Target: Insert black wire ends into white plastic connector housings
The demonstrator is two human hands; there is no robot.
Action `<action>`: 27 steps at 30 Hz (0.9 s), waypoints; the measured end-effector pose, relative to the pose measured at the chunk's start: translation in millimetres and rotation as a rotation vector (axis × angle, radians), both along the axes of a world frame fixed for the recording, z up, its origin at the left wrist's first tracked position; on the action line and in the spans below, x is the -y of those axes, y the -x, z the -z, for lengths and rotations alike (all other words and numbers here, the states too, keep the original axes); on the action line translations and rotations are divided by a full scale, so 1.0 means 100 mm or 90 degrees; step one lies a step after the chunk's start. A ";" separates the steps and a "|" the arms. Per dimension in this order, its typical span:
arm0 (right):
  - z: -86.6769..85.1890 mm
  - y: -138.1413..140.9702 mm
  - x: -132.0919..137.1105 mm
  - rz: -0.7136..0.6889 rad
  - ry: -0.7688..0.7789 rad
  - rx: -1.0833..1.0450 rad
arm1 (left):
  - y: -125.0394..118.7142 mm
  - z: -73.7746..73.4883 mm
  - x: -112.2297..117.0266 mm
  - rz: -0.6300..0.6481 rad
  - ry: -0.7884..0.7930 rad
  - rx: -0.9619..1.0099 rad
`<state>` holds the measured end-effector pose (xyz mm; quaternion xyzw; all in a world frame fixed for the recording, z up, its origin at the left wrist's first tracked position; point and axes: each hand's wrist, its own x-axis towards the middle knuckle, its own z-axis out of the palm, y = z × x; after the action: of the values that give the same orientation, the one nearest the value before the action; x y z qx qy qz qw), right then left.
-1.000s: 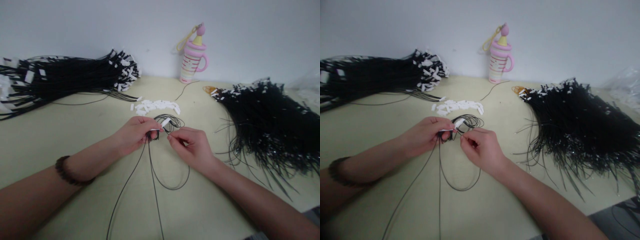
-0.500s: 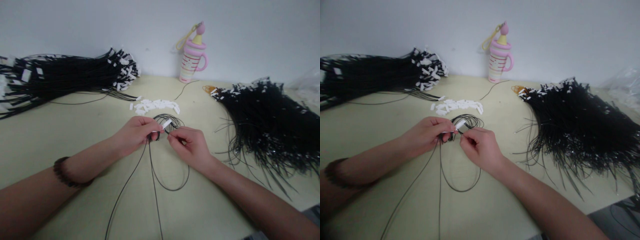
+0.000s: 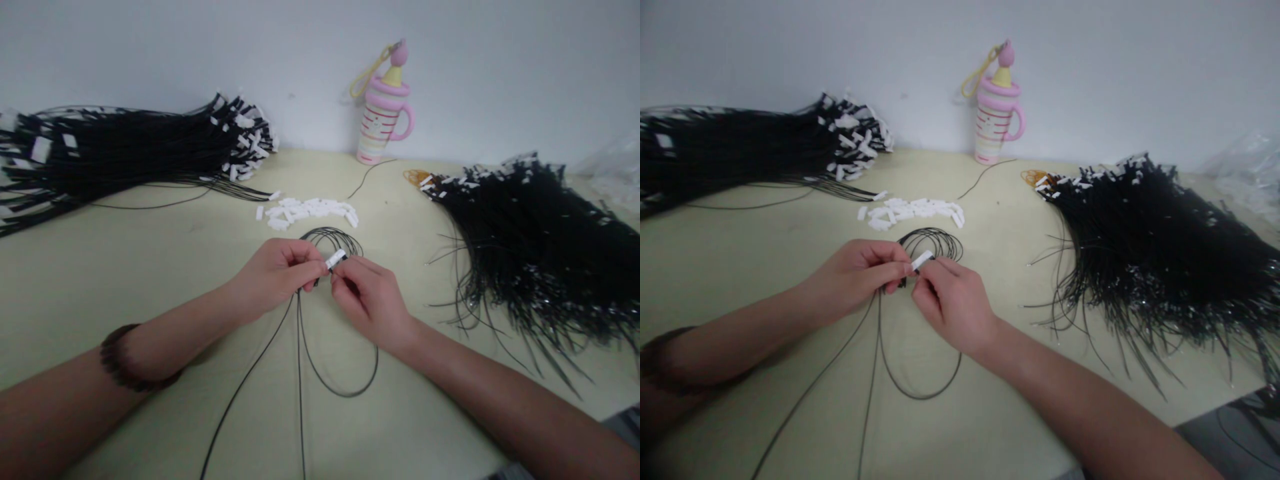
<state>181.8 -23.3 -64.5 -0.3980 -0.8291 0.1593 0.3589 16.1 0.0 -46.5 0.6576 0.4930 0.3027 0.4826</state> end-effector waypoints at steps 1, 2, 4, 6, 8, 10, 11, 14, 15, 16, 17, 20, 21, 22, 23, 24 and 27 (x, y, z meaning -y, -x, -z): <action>0.00 0.00 0.00 0.000 -0.002 0.003 | 0.00 0.00 0.00 0.003 -0.003 -0.007; 0.00 0.00 0.00 0.000 -0.003 0.007 | 0.00 -0.01 0.01 0.005 -0.008 -0.013; -0.01 -0.01 0.00 -0.002 -0.006 0.014 | 0.00 -0.01 0.01 0.003 -0.015 -0.014; -0.02 -0.02 0.00 -0.001 -0.010 0.021 | 0.00 -0.01 0.01 -0.008 -0.011 -0.003; -0.02 -0.04 0.00 0.016 -0.027 0.021 | -0.01 -0.01 0.00 -0.025 -0.004 0.015; -0.03 -0.05 -0.01 0.054 -0.054 0.020 | -0.01 0.01 -0.01 -0.037 0.001 0.036; -0.03 -0.06 -0.02 0.076 -0.070 0.024 | -0.01 0.01 -0.01 -0.041 0.004 0.048; -0.02 -0.08 -0.03 0.103 -0.101 0.079 | 0.00 0.05 -0.02 -0.042 0.016 0.083; -0.02 -0.08 -0.03 0.096 -0.107 0.103 | 0.01 0.05 -0.03 -0.040 0.017 0.089; -0.02 -0.08 -0.04 0.085 -0.112 0.124 | 0.01 0.06 -0.03 -0.038 0.016 0.091; -0.01 -0.09 -0.04 0.074 -0.115 0.139 | 0.01 0.05 -0.03 -0.037 0.015 0.089; -0.01 -0.09 -0.03 0.055 -0.123 0.160 | 0.00 0.03 -0.02 -0.037 0.013 0.070; -0.02 -0.09 -0.03 0.053 -0.128 0.168 | 0.00 0.02 -0.02 -0.034 0.012 0.062; -0.02 -0.09 -0.02 0.053 -0.134 0.178 | 0.00 0.00 -0.01 -0.030 0.010 0.051; -0.03 -0.09 -0.02 0.052 -0.142 0.191 | -0.01 -0.01 -0.01 -0.025 0.006 0.040; -0.03 -0.08 -0.02 0.052 -0.150 0.204 | -0.01 -0.01 0.00 -0.020 0.003 0.029; -0.04 -0.08 -0.01 0.054 -0.174 0.232 | -0.01 -0.03 0.01 -0.010 -0.008 0.004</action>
<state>189.3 -22.5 -60.4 -0.4022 -0.8766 -0.0442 0.2605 17.5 -0.7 -44.0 0.6560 0.4943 0.3116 0.4777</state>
